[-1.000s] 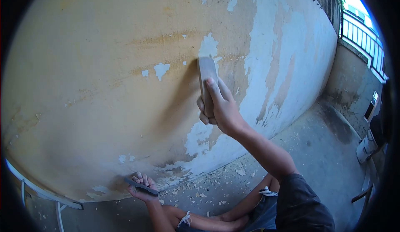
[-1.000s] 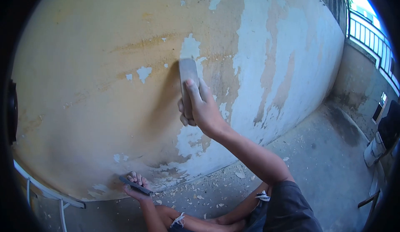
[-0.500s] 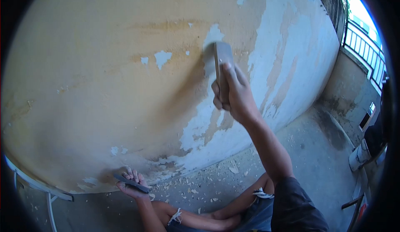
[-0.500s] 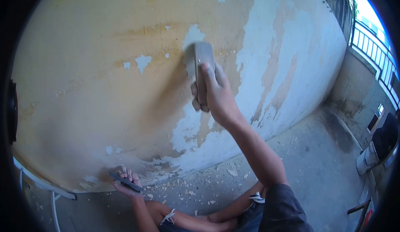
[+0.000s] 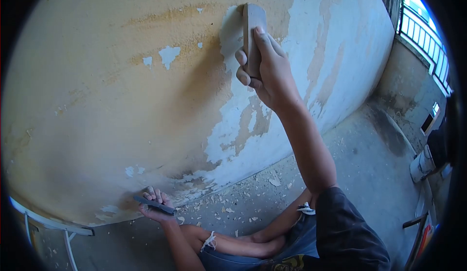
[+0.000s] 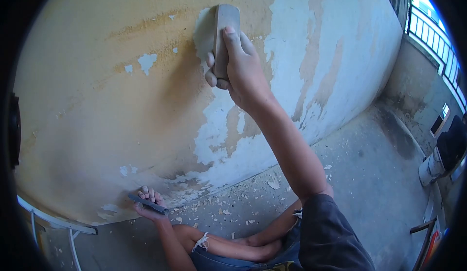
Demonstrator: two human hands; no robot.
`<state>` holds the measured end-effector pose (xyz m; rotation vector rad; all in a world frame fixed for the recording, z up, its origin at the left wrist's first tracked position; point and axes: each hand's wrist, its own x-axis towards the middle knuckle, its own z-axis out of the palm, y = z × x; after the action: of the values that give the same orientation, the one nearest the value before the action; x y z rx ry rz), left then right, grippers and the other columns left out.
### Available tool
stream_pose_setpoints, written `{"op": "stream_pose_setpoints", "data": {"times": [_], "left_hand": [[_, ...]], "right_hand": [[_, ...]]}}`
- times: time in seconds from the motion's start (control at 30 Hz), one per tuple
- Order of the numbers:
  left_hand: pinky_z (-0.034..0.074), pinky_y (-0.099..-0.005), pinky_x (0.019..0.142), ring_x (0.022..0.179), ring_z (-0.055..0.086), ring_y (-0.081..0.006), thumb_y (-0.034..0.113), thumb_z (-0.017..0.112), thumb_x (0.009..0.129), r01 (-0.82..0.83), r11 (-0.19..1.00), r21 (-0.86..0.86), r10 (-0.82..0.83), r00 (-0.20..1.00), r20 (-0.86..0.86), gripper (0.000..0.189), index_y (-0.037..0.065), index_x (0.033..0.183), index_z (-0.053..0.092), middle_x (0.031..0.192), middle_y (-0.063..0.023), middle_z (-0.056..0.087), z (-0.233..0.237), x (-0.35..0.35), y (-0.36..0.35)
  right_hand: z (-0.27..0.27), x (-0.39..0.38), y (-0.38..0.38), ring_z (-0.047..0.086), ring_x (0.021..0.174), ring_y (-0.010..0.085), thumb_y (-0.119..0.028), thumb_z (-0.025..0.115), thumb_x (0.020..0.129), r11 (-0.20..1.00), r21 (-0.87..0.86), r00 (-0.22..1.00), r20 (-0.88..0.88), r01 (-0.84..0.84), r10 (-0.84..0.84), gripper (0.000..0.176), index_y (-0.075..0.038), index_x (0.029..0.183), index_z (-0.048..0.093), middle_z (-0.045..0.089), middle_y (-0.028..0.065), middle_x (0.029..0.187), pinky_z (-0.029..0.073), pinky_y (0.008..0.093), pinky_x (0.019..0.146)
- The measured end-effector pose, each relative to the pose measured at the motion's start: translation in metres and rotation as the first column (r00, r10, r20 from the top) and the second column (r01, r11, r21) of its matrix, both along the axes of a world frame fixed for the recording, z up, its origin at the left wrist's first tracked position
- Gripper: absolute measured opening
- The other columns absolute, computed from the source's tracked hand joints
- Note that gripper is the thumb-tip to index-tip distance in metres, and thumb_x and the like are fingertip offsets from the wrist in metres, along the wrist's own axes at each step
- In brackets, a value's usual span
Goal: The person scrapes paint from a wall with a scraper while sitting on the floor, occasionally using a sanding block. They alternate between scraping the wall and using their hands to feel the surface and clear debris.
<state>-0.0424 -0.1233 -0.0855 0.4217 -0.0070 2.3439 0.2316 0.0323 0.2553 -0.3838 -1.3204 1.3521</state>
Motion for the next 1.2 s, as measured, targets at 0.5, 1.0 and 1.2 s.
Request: {"op": "stream_pose_setpoints", "data": {"times": [0.5, 1.0, 1.2], "left_hand": [[0.033, -0.0259, 0.043, 0.053, 0.042, -0.0139, 0.031, 0.055, 0.087, 0.05, 0.999, 0.004, -0.049, 0.997, -0.056, 0.028, 0.005, 0.076, 0.055, 0.077, -0.0058, 0.046, 0.001, 0.002, 0.003], [0.031, -0.0273, 0.044, 0.055, 0.041, -0.015, 0.033, 0.058, 0.086, 0.012, 1.0, -0.003, -0.012, 1.0, 0.002, 0.03, 0.005, 0.076, 0.056, 0.076, -0.0059, 0.046, 0.002, 0.001, -0.005], [0.03, -0.0264, 0.046, 0.058, 0.04, -0.0138, 0.032, 0.059, 0.085, 0.02, 1.0, 0.015, -0.019, 0.998, -0.054, 0.028, 0.006, 0.076, 0.056, 0.077, -0.0048, 0.046, -0.005, -0.005, -0.007]], "right_hand": [[-0.049, 0.001, 0.006, 0.051, 0.049, 0.0146, -0.042, 0.037, 0.105, 0.995, 0.002, 0.994, 0.042, 0.102, -0.102, 0.034, -0.009, 0.113, 0.043, 0.051, 0.0067, 0.069, 0.035, 0.0228, 0.038], [-0.119, -0.014, -0.017, 0.049, 0.04, 0.0135, -0.044, 0.035, 0.105, 0.992, -0.112, 0.985, 0.166, 0.061, -0.042, 0.041, -0.005, 0.106, 0.044, 0.048, 0.006, 0.06, 0.035, 0.026, 0.034], [-0.111, -0.011, -0.018, 0.051, 0.04, 0.0114, -0.041, 0.039, 0.105, 0.972, 0.038, 0.926, 0.297, 0.23, -0.231, 0.04, -0.002, 0.108, 0.047, 0.051, 0.0042, 0.058, 0.037, 0.0257, 0.034]]}}
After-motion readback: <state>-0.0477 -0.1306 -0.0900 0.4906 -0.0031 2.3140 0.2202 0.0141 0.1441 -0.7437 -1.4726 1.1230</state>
